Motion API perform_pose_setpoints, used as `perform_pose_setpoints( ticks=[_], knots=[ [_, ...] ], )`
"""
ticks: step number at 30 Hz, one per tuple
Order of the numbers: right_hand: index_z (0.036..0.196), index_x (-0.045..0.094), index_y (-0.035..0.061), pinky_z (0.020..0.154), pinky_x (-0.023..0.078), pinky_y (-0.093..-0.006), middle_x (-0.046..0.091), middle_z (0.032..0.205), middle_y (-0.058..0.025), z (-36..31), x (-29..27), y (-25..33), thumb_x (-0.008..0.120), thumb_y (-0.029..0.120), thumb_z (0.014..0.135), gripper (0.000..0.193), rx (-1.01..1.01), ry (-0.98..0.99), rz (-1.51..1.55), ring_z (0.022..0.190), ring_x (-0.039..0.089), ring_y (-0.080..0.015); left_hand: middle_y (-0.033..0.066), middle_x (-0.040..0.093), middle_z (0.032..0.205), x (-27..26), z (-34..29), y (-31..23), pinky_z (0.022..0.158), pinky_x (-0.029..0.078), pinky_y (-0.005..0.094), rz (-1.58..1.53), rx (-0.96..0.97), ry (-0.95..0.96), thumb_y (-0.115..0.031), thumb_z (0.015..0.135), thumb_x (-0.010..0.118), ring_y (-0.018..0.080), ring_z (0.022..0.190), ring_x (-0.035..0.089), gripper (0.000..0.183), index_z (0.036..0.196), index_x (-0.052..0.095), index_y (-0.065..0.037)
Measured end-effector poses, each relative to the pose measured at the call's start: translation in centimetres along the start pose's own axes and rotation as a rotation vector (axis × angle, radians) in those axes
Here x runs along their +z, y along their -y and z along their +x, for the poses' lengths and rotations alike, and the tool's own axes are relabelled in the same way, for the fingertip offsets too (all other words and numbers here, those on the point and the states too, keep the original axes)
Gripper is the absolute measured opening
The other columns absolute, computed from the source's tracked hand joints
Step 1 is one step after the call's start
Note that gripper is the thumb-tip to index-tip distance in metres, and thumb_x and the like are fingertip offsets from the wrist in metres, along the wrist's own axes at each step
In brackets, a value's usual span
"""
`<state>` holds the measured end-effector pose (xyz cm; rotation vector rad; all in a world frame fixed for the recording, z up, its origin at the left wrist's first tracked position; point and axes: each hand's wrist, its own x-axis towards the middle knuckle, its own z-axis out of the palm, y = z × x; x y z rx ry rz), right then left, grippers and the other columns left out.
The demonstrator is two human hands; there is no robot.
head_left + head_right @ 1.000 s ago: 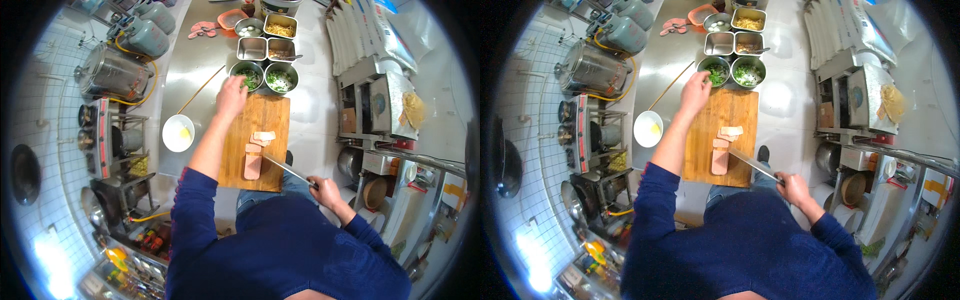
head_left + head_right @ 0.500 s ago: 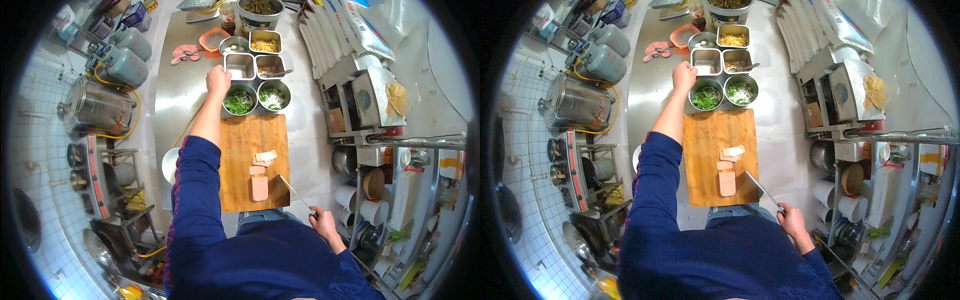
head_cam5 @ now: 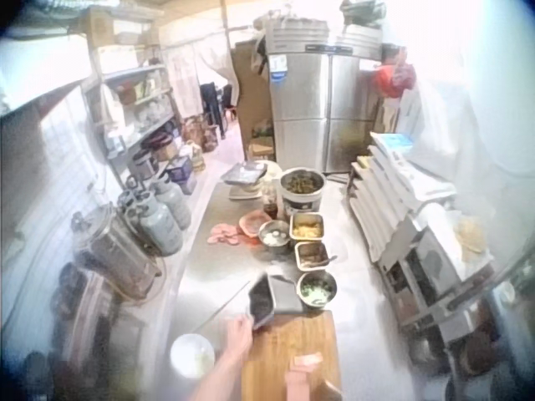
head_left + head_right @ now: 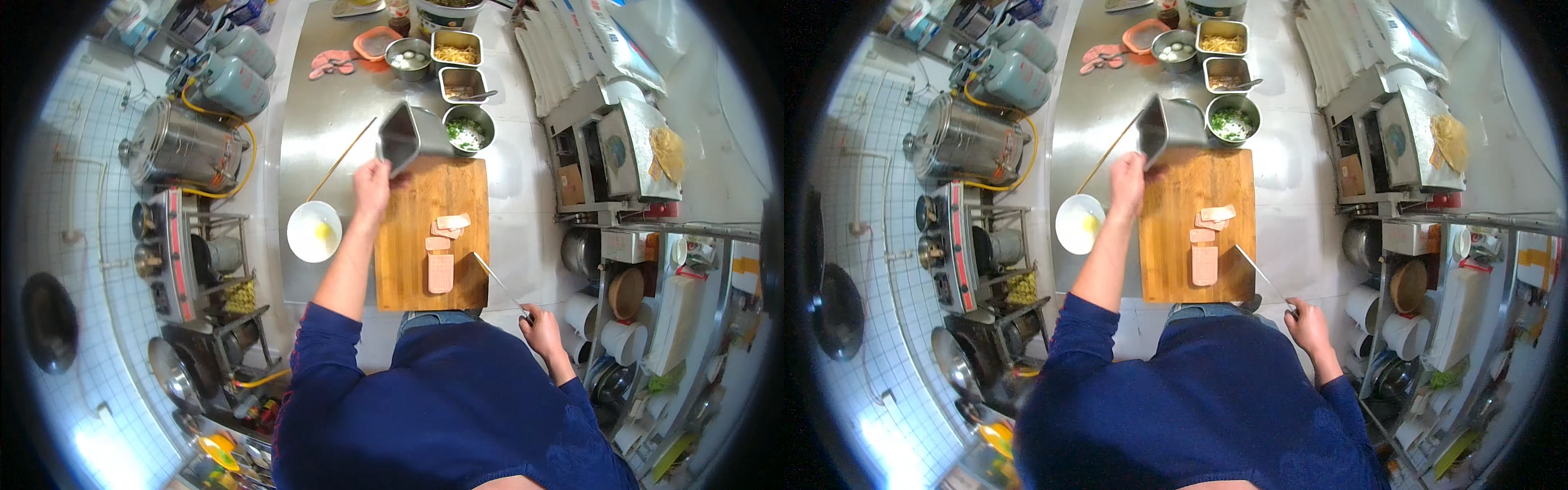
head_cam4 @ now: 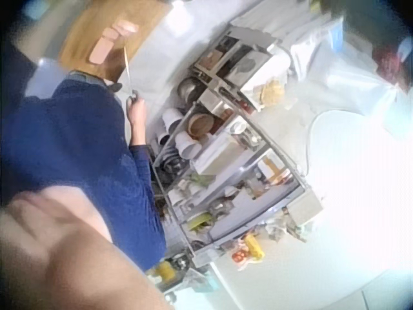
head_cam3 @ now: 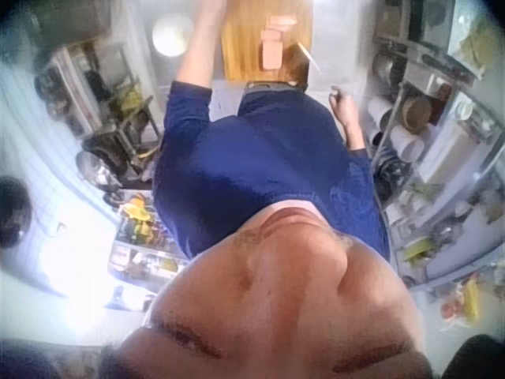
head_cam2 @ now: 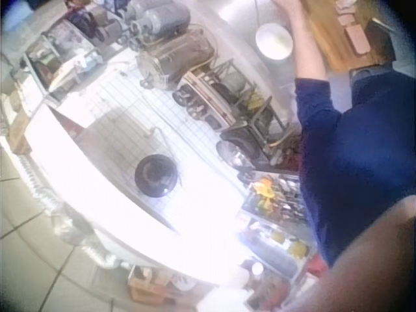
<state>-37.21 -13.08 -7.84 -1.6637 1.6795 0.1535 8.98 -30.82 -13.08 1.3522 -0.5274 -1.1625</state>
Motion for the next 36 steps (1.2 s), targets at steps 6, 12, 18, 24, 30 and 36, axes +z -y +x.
perform_pose_setpoints(
  ticks=[6,12,18,24,30,36],
  knots=[
    [0.125,0.079,0.006,0.08,0.06,-0.0532,0.076,0.087,-0.0254,0.6,-0.5,0.0,0.072,0.021,0.095,0.034,-0.023,0.004,-0.031,0.084,0.075,-0.0458,0.0181,0.077,0.103,0.3,-6.5,10.3,0.074,0.071,0.032,-0.884,-0.661,0.167,-0.018,0.117,0.051,0.0241,0.087,0.079,0.026,0.115,0.068,0.002],
    [0.127,0.078,0.0025,0.076,0.058,-0.0506,0.075,0.084,-0.0261,0.6,-1.7,1.1,0.073,0.018,0.094,0.036,-0.025,0.015,-0.099,0.079,0.075,-0.0443,0.0242,0.067,0.118,-0.6,-4.4,15.9,0.083,0.073,0.036,-1.816,-1.014,0.243,-0.013,0.114,0.051,0.0311,0.097,0.078,0.033,0.125,0.058,0.018],
    [0.125,0.078,0.0012,0.072,0.056,-0.047,0.071,0.078,-0.0253,0.4,-2.1,2.2,0.072,0.015,0.095,0.034,-0.011,0.02,-0.106,0.07,0.072,-0.0385,0.0251,0.068,0.115,-0.5,-4.1,16.7,0.084,0.073,0.0379,-1.858,-1.04,0.366,-0.014,0.113,0.053,0.0327,0.099,0.079,0.036,0.126,0.057,0.019],
    [0.117,0.078,0.0019,0.071,0.056,-0.047,0.068,0.078,-0.0272,0.5,-2.4,2.2,0.071,0.015,0.095,0.027,0.007,0.05,-0.091,0.07,0.071,-0.0405,0.0255,0.072,0.118,0.3,-5.1,14.3,0.085,0.073,0.0367,-1.595,-1.052,0.33,-0.012,0.114,0.05,0.0314,0.102,0.08,0.035,0.128,0.061,0.018],
    [0.113,0.076,0.0006,0.071,0.055,-0.0477,0.068,0.078,-0.027,0.6,-1.9,2.2,0.072,0.017,0.095,0.025,0.036,0.063,-0.14,0.071,0.071,-0.0414,0.0221,0.08,0.107,1.0,-8.4,7.3,0.083,0.072,0.0339,-0.357,-0.433,0.246,-0.013,0.115,0.051,0.0282,0.096,0.083,0.031,0.117,0.068,0.012],
    [0.115,0.076,0.0013,0.069,0.054,-0.0487,0.067,0.075,-0.0257,0.6,-1.6,2.5,0.071,0.017,0.096,0.025,0.01,0.05,-0.113,0.07,0.07,-0.0415,0.0222,0.066,0.075,-4.4,-6.9,1.7,0.064,0.05,0.0517,0.53,0.221,-0.249,-0.019,0.103,0.071,0.0386,0.067,0.066,0.034,0.08,0.059,0.003]
  ],
)
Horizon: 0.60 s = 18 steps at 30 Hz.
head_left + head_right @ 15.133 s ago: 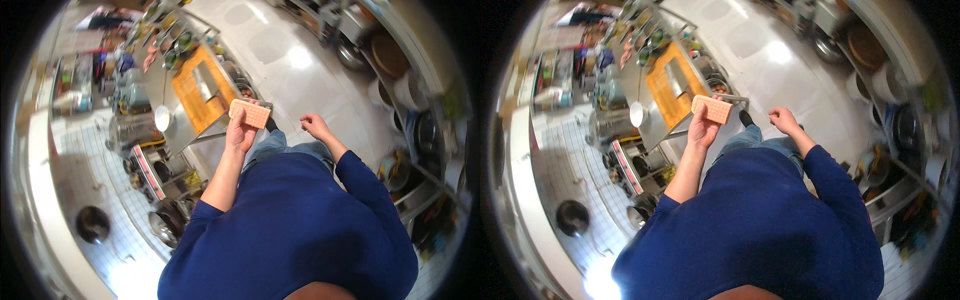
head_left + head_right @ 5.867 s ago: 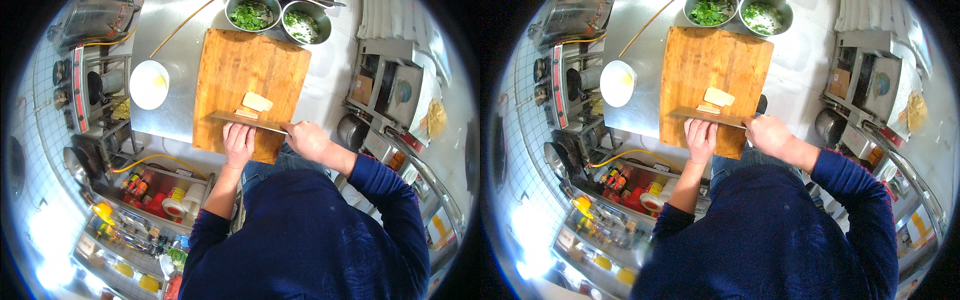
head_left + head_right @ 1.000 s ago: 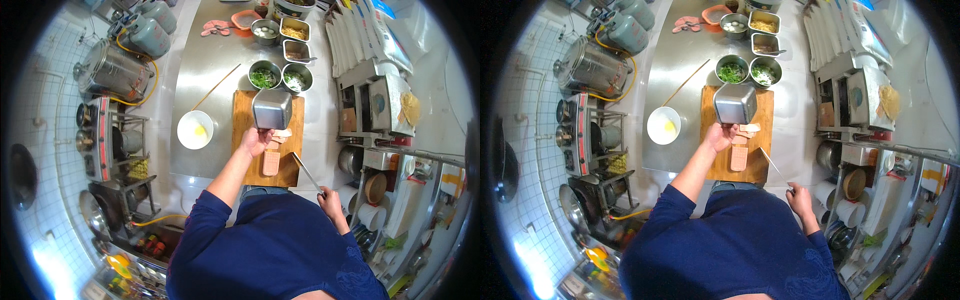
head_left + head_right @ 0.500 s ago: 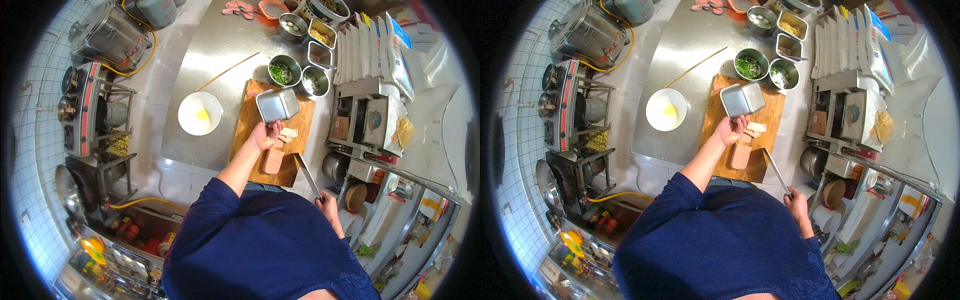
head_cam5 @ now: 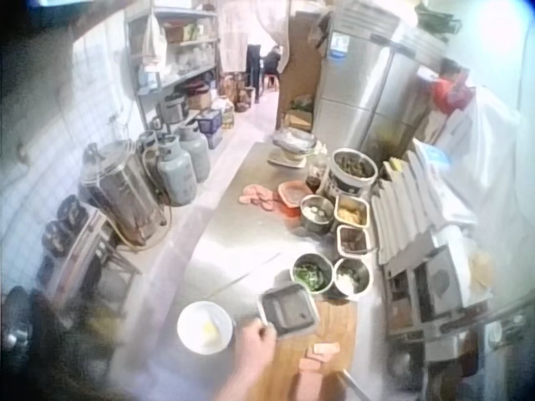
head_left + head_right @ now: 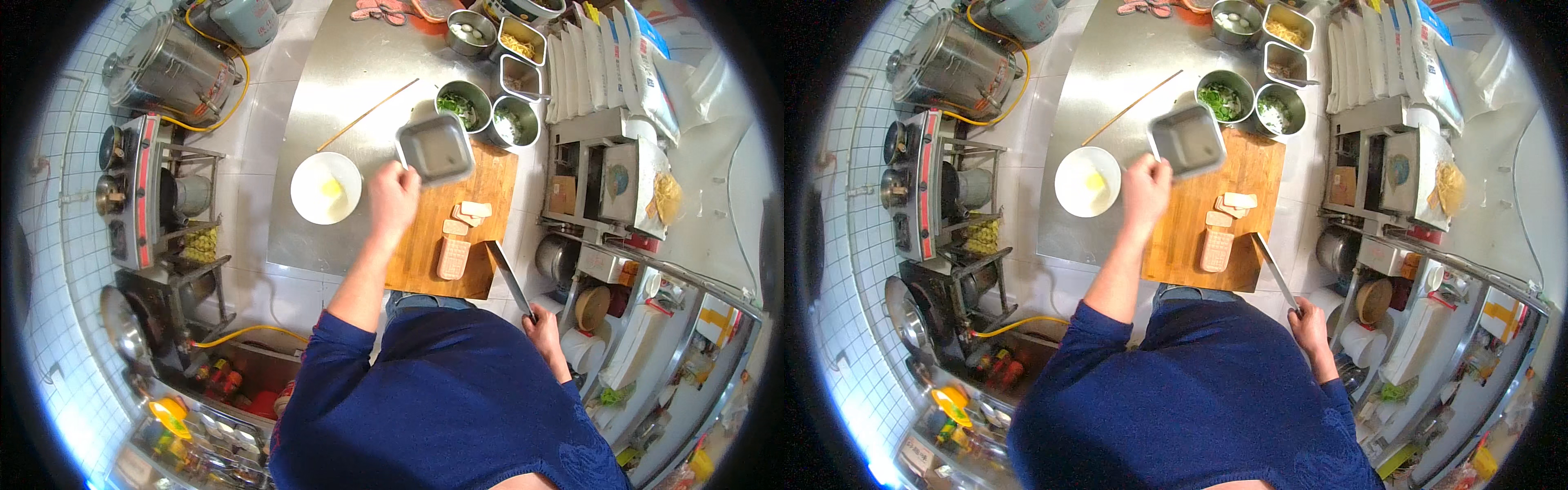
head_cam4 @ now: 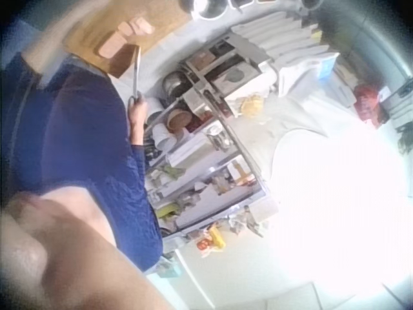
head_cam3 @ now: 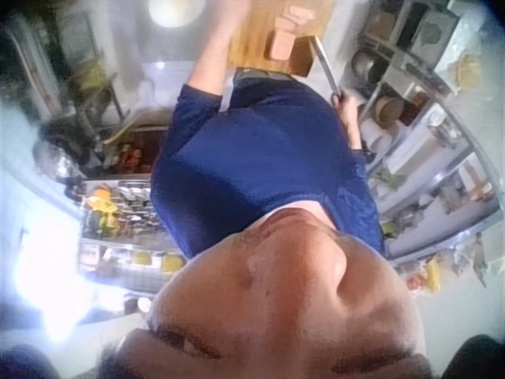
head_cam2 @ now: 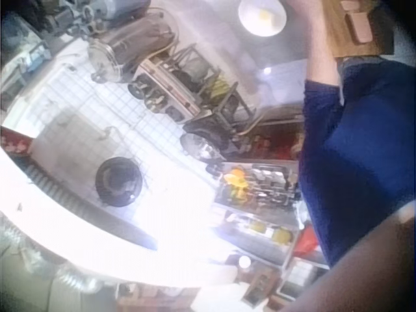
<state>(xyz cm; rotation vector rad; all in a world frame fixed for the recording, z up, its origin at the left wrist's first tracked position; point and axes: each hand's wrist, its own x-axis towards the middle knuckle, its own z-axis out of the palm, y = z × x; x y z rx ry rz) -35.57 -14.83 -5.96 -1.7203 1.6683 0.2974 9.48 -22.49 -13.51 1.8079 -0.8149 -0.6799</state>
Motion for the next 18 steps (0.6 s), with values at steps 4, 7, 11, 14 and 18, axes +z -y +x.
perform_pose_setpoints(
  ticks=[4,7,11,14,18],
  knots=[
    [0.12,0.078,0.0027,0.069,0.055,-0.0465,0.069,0.075,-0.0231,-0.1,0.4,-0.2,0.071,0.016,0.096,0.028,-0.02,-0.04,0.042,0.068,0.07,-0.0365,0.0271,0.071,0.081,-5.4,7.5,0.3,0.074,0.054,0.0557,0.423,0.132,-0.098,-0.024,0.101,0.068,0.0467,0.079,0.072,0.034,0.083,0.067,0.005],
    [0.121,0.078,0.0025,0.069,0.055,-0.0457,0.069,0.075,-0.0222,0.0,0.7,-0.5,0.072,0.015,0.096,0.029,-0.027,-0.049,0.074,0.068,0.07,-0.035,0.0275,0.078,0.11,-7.4,11.2,0.5,0.09,0.058,0.0575,0.744,0.006,0.075,-0.027,0.1,0.068,0.0468,0.102,0.076,0.031,0.098,0.079,0.002],
    [0.125,0.078,0.0032,0.07,0.055,-0.0455,0.07,0.077,-0.0218,0.0,0.9,-0.7,0.073,0.017,0.096,0.033,0.004,-0.033,0.047,0.069,0.071,-0.0343,0.0244,0.08,0.114,-8.1,12.7,0.9,0.098,0.054,0.0562,0.919,0.008,0.187,-0.028,0.099,0.069,0.0416,0.109,0.076,0.03,0.101,0.082,-0.001],
    [0.126,0.078,0.0044,0.07,0.055,-0.0464,0.07,0.077,-0.0214,-0.1,0.9,-0.5,0.073,0.018,0.096,0.033,0.019,-0.029,0.055,0.07,0.071,-0.0355,0.0219,0.081,0.114,-8.3,12.5,0.7,0.104,0.051,0.055,1.014,-0.022,0.24,-0.031,0.098,0.074,0.0379,0.113,0.076,0.031,0.104,0.081,-0.002],
    [0.127,0.078,0.0054,0.073,0.057,-0.047,0.071,0.079,-0.0222,-0.2,0.8,-0.3,0.073,0.018,0.095,0.034,0.058,-0.017,0.07,0.073,0.073,-0.0373,0.0206,0.081,0.116,-7.5,11.7,-0.1,0.103,0.052,0.0528,0.986,0.259,0.015,-0.025,0.092,0.084,0.0364,0.112,0.076,0.028,0.105,0.08,-0.001]
  ],
)
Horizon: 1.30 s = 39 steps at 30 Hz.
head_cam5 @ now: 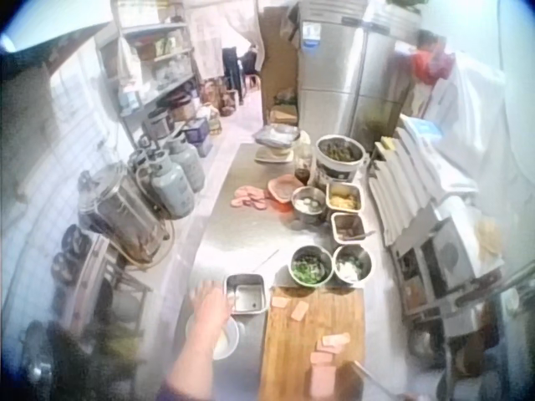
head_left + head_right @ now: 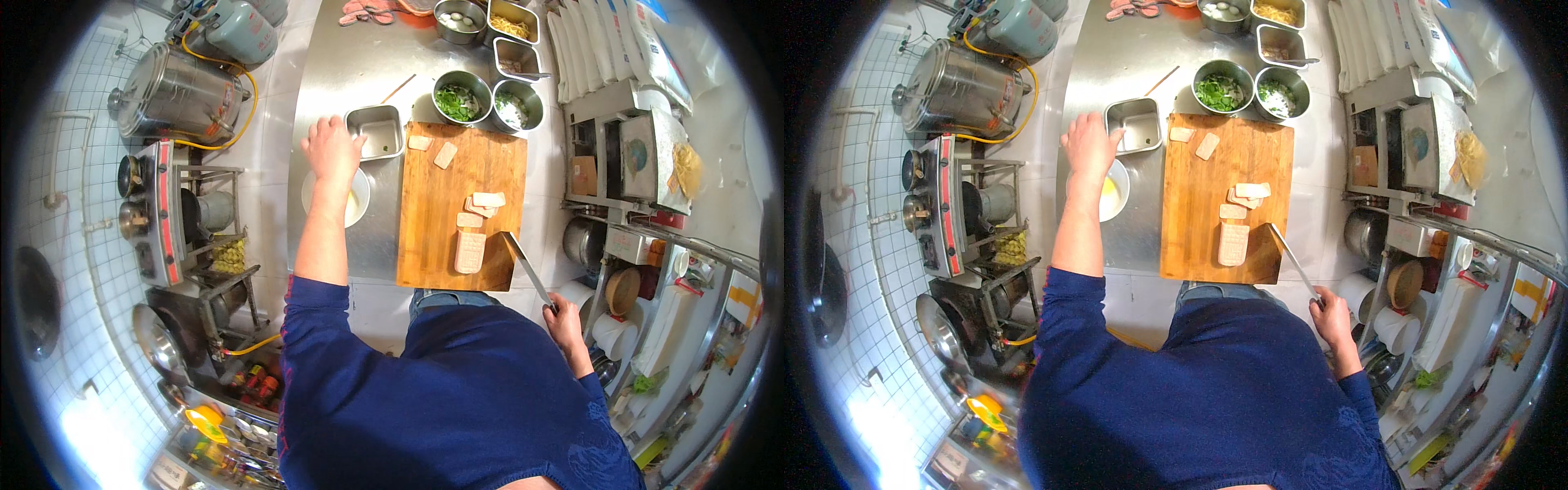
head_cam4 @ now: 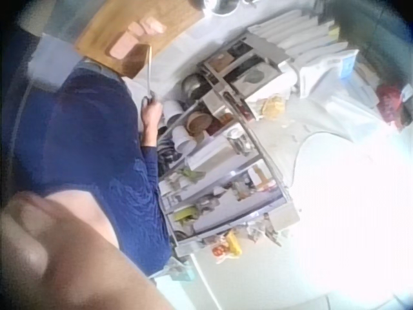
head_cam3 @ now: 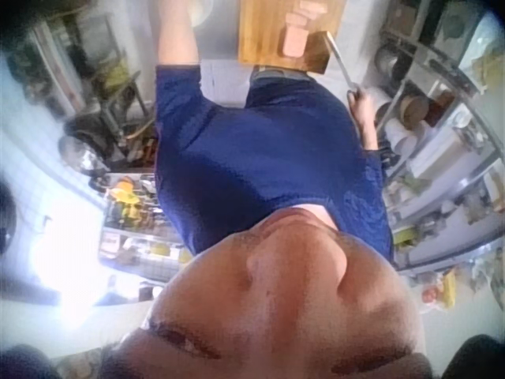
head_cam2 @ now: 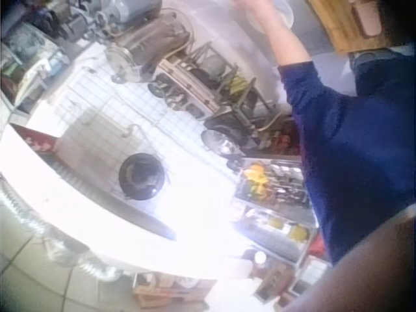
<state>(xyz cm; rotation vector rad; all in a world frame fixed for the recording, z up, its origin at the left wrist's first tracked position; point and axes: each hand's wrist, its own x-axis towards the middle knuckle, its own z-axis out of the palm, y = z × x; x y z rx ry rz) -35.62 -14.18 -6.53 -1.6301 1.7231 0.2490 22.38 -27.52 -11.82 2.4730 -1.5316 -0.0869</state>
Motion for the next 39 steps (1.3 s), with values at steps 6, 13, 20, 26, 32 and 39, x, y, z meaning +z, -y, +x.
perform_pose_setpoints(
  ticks=[6,13,20,26,32,39],
  knots=[
    [0.127,0.077,0.0055,0.077,0.058,-0.0489,0.074,0.085,-0.0249,0.2,-0.1,0.0,0.072,0.017,0.095,0.035,-0.023,0.001,-0.013,0.08,0.075,-0.0418,0.0153,0.08,0.108,2.6,5.0,-1.2,0.09,0.061,0.0487,-0.029,0.304,0.522,-0.016,0.083,0.089,0.0351,0.108,0.077,0.027,0.106,0.079,-0.005],
    [0.125,0.078,0.0059,0.075,0.058,-0.0486,0.073,0.081,-0.0233,0.2,-0.1,0.0,0.073,0.016,0.094,0.034,0.0,0.0,0.001,0.077,0.074,-0.0417,0.0205,0.082,0.104,6.1,7.4,-1.8,0.086,0.064,0.0512,0.165,0.617,0.681,-0.003,0.078,0.079,0.0409,0.102,0.079,0.017,0.095,0.083,-0.006],
    [0.125,0.078,0.0068,0.074,0.058,-0.0495,0.073,0.08,-0.0232,0.0,0.4,-0.3,0.073,0.017,0.093,0.034,-0.008,-0.028,0.044,0.075,0.073,-0.042,0.0232,0.081,0.103,7.6,6.8,-0.9,0.084,0.064,0.0527,0.191,0.671,0.67,-0.007,0.081,0.076,0.0428,0.098,0.079,0.012,0.09,0.084,-0.004],
    [0.125,0.078,0.0069,0.076,0.058,-0.0512,0.073,0.08,-0.0242,0.1,0.2,-0.4,0.071,0.018,0.092,0.036,-0.009,0.012,0.057,0.08,0.074,-0.0441,0.0197,0.079,0.093,3.6,7.8,-1.3,0.08,0.06,0.0514,0.078,0.615,0.67,-0.01,0.08,0.077,0.0409,0.089,0.076,0.01,0.089,0.081,-0.006],
    [0.125,0.077,0.0069,0.077,0.057,-0.0554,0.072,0.08,-0.024,0.3,0.4,-0.3,0.07,0.016,0.091,0.036,-0.005,0.023,0.101,0.081,0.072,-0.0466,0.0103,0.077,0.082,-1.3,8.7,-6.8,0.071,0.058,0.0365,-0.5,0.486,0.396,-0.013,0.087,0.091,0.0203,0.073,0.072,0.016,0.089,0.081,-0.001],
    [0.127,0.076,0.0076,0.082,0.059,-0.0548,0.077,0.087,-0.0232,0.4,-0.2,-0.1,0.068,0.015,0.092,0.037,-0.036,0.014,0.055,0.087,0.074,-0.046,0.0128,0.08,0.098,3.9,10.9,-14.1,0.078,0.06,0.0424,-0.329,0.548,0.295,-0.014,0.091,0.086,0.029,0.081,0.075,0.016,0.104,0.082,-0.005]
  ],
)
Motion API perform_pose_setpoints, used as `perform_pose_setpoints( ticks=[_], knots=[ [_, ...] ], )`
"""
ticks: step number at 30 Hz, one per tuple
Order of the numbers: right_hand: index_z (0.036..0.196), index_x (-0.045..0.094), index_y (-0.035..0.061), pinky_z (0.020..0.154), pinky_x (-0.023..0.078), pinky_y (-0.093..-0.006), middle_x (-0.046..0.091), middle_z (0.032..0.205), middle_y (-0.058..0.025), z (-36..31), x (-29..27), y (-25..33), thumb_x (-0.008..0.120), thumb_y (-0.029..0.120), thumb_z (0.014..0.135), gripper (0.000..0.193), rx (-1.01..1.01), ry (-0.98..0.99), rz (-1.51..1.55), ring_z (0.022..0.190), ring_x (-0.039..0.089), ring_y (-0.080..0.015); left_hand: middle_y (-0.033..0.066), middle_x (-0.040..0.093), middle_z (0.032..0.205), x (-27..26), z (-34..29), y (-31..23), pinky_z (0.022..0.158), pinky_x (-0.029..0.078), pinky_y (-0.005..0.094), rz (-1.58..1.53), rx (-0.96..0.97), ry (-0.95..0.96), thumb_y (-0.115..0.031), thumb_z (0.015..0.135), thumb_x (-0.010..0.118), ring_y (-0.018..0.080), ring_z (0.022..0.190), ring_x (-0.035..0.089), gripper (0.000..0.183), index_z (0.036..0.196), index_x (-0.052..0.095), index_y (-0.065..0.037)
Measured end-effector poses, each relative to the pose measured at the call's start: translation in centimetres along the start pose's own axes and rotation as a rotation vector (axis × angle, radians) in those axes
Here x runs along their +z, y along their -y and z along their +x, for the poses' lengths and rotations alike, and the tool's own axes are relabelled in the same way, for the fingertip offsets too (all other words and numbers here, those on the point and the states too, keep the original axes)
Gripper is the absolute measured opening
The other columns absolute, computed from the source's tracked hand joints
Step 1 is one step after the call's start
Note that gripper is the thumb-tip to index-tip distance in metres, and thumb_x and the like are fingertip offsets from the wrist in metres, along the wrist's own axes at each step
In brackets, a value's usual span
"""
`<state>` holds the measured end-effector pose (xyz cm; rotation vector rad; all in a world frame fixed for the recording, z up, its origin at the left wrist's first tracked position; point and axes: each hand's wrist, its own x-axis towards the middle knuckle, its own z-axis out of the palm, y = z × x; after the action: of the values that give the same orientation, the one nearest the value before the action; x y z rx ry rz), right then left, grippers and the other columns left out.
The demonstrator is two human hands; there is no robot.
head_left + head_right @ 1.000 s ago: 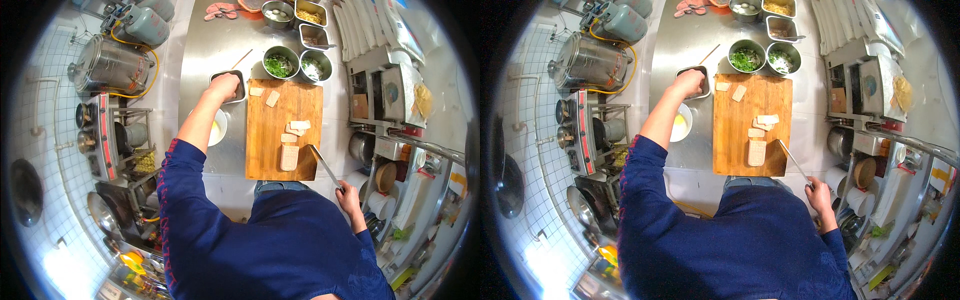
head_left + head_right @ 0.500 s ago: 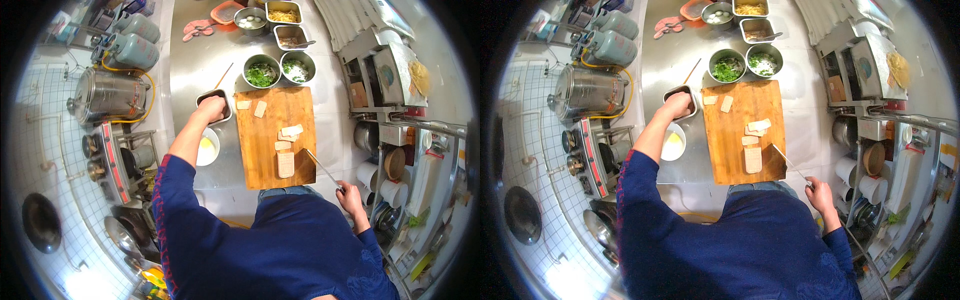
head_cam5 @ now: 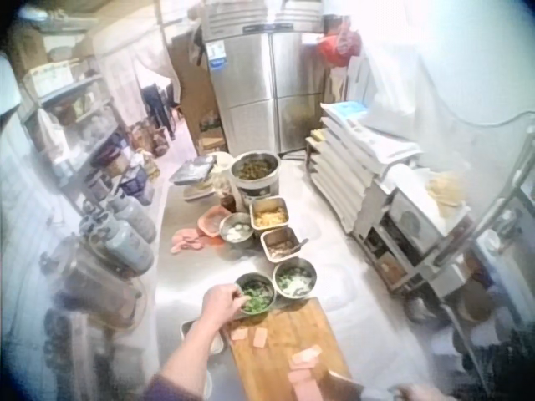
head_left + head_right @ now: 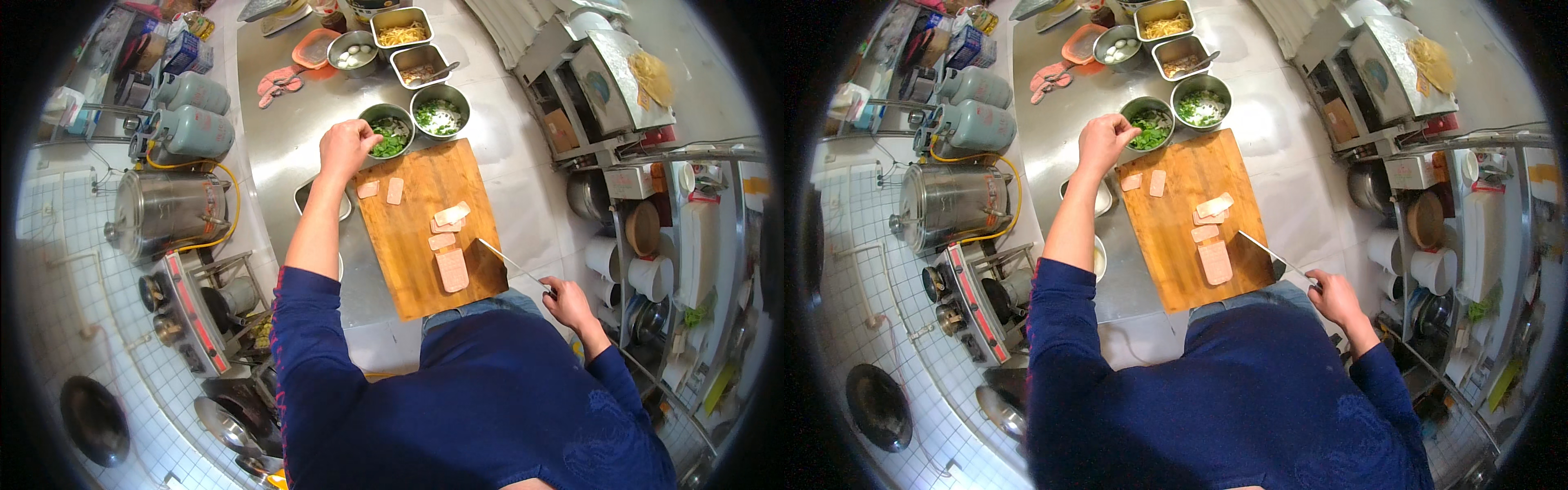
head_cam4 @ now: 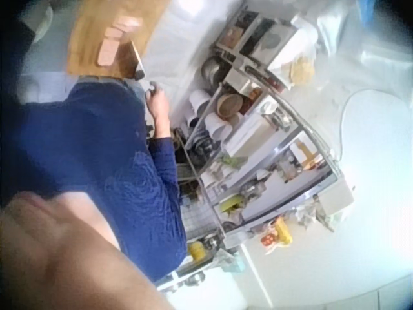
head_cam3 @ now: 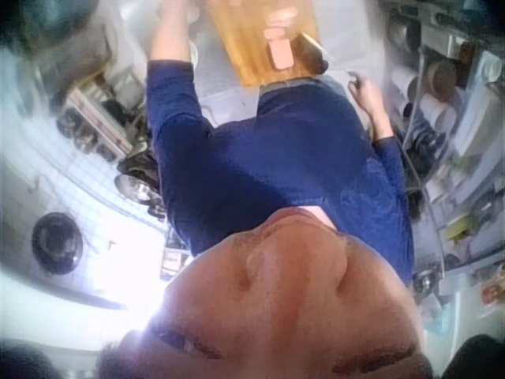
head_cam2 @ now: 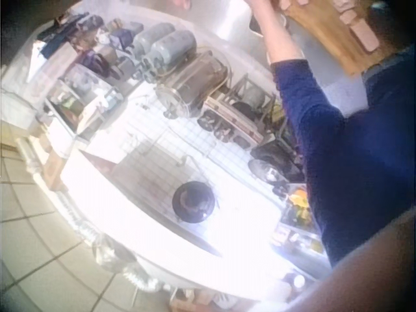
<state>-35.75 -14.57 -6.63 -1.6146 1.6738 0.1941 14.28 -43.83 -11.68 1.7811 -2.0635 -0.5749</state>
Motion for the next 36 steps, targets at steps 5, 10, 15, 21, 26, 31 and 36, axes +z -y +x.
perform_pose_setpoints(
  ticks=[5,10,15,21,26,31,36],
  knots=[
    [0.129,0.077,0.009,0.086,0.06,-0.054,0.08,0.097,-0.0231,0.2,-0.5,0.0,0.068,0.017,0.092,0.039,0.013,0.039,-0.016,0.092,0.076,-0.0446,0.0137,0.076,0.116,1.5,0.7,0.4,0.096,0.059,0.0451,-0.047,0.022,-0.044,-0.009,0.092,0.08,0.0335,0.108,0.074,0.028,0.12,0.081,-0.009],
    [0.126,0.078,0.0082,0.086,0.06,-0.0537,0.079,0.096,-0.0236,1.7,-2.5,-0.9,0.068,0.018,0.092,0.037,-0.065,0.084,0.001,0.092,0.076,-0.0442,0.0147,0.072,0.123,0.8,-0.5,-1.5,0.101,0.057,0.0453,0.06,-0.11,-0.095,-0.016,0.098,0.078,0.0361,0.115,0.071,0.03,0.127,0.079,-0.009],
    [0.122,0.078,0.0056,0.081,0.059,-0.0528,0.076,0.09,-0.0253,6.0,-5.7,-2.4,0.068,0.019,0.097,0.031,-0.164,0.21,0.035,0.089,0.075,-0.0459,0.0173,0.064,0.135,6.6,-9.7,-7.1,0.103,0.056,0.0442,-0.295,-0.158,-0.466,-0.017,0.104,0.074,0.0325,0.115,0.071,0.047,0.147,0.063,-0.003],
    [0.125,0.077,0.0045,0.081,0.059,-0.0539,0.076,0.091,-0.0258,11.1,-9.0,-3.7,0.068,0.024,0.103,0.03,-0.406,0.376,-0.113,0.088,0.075,-0.0469,0.025,0.059,0.147,18.1,-27.3,-21.2,0.117,0.046,0.056,-0.058,-0.733,-0.5,-0.03,0.09,0.091,0.0441,0.135,0.057,0.085,0.157,0.051,0.003],
    [0.13,0.076,0.0073,0.086,0.06,-0.0549,0.078,0.094,-0.0254,15.1,-10.6,-1.9,0.067,0.025,0.104,0.033,-0.605,0.458,-0.272,0.093,0.076,-0.0469,0.0235,0.061,0.146,23.8,-28.8,-25.0,0.121,0.043,0.0578,0.026,-0.841,-0.546,-0.023,0.082,0.094,0.044,0.14,0.054,0.094,0.16,0.049,0.002],
    [0.128,0.075,0.0029,0.089,0.06,-0.0563,0.077,0.094,-0.0278,16.3,-10.2,1.6,0.064,0.024,0.105,0.034,-0.688,0.495,-0.366,0.094,0.075,-0.0484,0.0227,0.065,0.142,26.1,-29.2,-27.2,0.117,0.046,0.0558,0.022,-0.933,-0.734,-0.013,0.082,0.091,0.0446,0.132,0.058,0.083,0.155,0.055,0.002],
    [0.134,0.07,0.0019,0.086,0.059,-0.0579,0.076,0.091,-0.0303,16.9,-8.7,3.4,0.063,0.021,0.105,0.035,-0.738,0.55,-0.455,0.091,0.075,-0.0499,0.0228,0.064,0.144,26.8,-29.9,-27.8,0.118,0.045,0.0549,0.024,-0.939,-0.758,-0.011,0.081,0.09,0.0445,0.134,0.057,0.084,0.156,0.054,0.001]
  ],
)
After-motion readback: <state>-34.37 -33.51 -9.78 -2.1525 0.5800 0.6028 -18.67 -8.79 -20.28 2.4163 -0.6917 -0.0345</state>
